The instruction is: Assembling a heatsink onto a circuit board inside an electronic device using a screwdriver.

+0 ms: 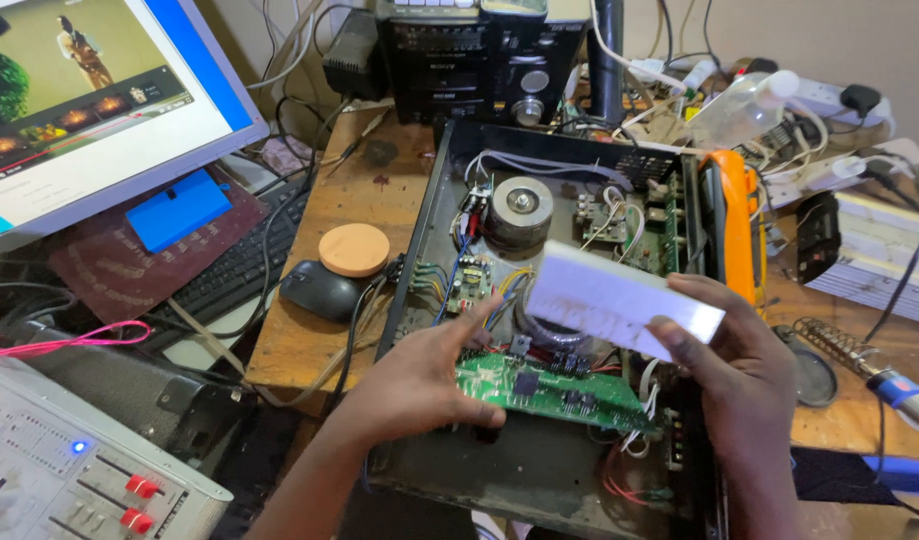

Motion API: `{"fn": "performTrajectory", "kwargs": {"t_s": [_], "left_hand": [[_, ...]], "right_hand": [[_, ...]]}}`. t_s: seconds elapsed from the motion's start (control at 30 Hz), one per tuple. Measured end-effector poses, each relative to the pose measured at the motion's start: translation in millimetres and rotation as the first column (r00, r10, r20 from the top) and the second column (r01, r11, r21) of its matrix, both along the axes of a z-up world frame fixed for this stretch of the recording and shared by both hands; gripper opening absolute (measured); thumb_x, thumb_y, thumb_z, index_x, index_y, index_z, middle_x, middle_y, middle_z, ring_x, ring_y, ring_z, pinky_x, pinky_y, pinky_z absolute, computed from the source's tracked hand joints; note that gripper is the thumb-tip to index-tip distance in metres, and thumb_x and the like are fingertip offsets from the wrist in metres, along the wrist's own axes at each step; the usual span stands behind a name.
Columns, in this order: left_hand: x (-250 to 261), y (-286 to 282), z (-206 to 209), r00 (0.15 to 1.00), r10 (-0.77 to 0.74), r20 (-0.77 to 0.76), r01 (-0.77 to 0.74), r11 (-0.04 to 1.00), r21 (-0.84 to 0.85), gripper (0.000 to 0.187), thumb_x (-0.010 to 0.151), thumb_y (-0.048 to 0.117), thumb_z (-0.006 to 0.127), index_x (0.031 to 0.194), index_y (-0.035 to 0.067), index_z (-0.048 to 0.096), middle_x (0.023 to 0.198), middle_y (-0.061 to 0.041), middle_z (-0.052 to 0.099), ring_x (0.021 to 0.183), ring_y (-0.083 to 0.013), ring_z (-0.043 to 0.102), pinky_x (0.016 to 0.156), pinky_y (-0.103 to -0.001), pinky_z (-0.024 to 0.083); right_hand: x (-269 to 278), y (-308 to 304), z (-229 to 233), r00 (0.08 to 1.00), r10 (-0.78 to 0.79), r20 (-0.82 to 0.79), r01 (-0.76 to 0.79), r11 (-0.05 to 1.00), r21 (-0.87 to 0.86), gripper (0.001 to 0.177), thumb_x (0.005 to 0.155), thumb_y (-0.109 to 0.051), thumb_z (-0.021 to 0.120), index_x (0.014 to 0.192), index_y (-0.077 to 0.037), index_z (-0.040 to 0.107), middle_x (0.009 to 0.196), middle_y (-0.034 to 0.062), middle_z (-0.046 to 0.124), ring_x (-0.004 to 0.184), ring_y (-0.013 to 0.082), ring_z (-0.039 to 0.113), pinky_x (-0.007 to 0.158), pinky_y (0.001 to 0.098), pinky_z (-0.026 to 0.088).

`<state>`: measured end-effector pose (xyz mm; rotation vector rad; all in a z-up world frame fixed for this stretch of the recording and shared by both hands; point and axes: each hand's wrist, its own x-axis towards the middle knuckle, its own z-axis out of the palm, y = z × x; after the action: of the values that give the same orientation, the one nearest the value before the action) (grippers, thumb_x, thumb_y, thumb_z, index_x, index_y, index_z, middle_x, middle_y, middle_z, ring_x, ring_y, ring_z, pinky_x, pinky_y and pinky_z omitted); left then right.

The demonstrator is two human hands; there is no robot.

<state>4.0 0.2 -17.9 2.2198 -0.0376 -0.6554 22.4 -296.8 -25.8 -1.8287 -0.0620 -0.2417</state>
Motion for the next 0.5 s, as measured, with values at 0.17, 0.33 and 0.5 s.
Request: {"fn": "performTrajectory", "kwargs": {"t_s": [0.17, 0.33, 0.5], "left_hand": [[0, 11, -50, 0.836, -0.345, 0.427, 0.378, 0.926, 0.010, 0.113, 0.075, 0.051, 0.088, 0.169, 0.016, 0.037, 0.166, -0.012, 0.053, 0.147, -0.0376, 0.047, 0.112, -0.049, 0.032], [-4, 4, -55, 0.867, -0.173, 0.467, 0.240, 0.967, -0.088, 0.087, 0.085, 0.053, 0.081, 0.158, 0.016, 0.053, 0.162, -0.010, 0.058, 0.152, -0.0330, 0.047, 0.121, -0.045, 0.032], [-28, -30, 10, 0.885, 0.242, 0.397, 0.029, 0.824, -0.566, 0.093, 0.090, 0.055, 0.073, 0.167, 0.019, 0.036, 0.171, -0.011, 0.049, 0.156, -0.0268, 0.051, 0.122, -0.044, 0.045]], "right_hand": [[-13, -6, 10, 0.982, -0.175, -0.075, 0.183, 0.977, 0.114, 0.038, 0.097, -0.009, 0.073, 0.133, 0.002, 0.070, 0.121, 0.0163, 0.075, 0.110, 0.0208, 0.069, 0.098, 0.0306, 0.060], [-39, -4, 17, 0.966, -0.235, -0.105, 0.246, 0.963, 0.108, 0.044, 0.094, -0.015, 0.073, 0.135, 0.001, 0.071, 0.123, 0.0142, 0.076, 0.110, 0.0201, 0.069, 0.097, 0.0310, 0.056], [-59, 11, 26, 0.943, -0.244, -0.226, 0.293, 0.931, 0.217, 0.050, 0.090, -0.018, 0.070, 0.135, 0.004, 0.070, 0.123, 0.0171, 0.077, 0.109, 0.0225, 0.068, 0.094, 0.0341, 0.054]]}}
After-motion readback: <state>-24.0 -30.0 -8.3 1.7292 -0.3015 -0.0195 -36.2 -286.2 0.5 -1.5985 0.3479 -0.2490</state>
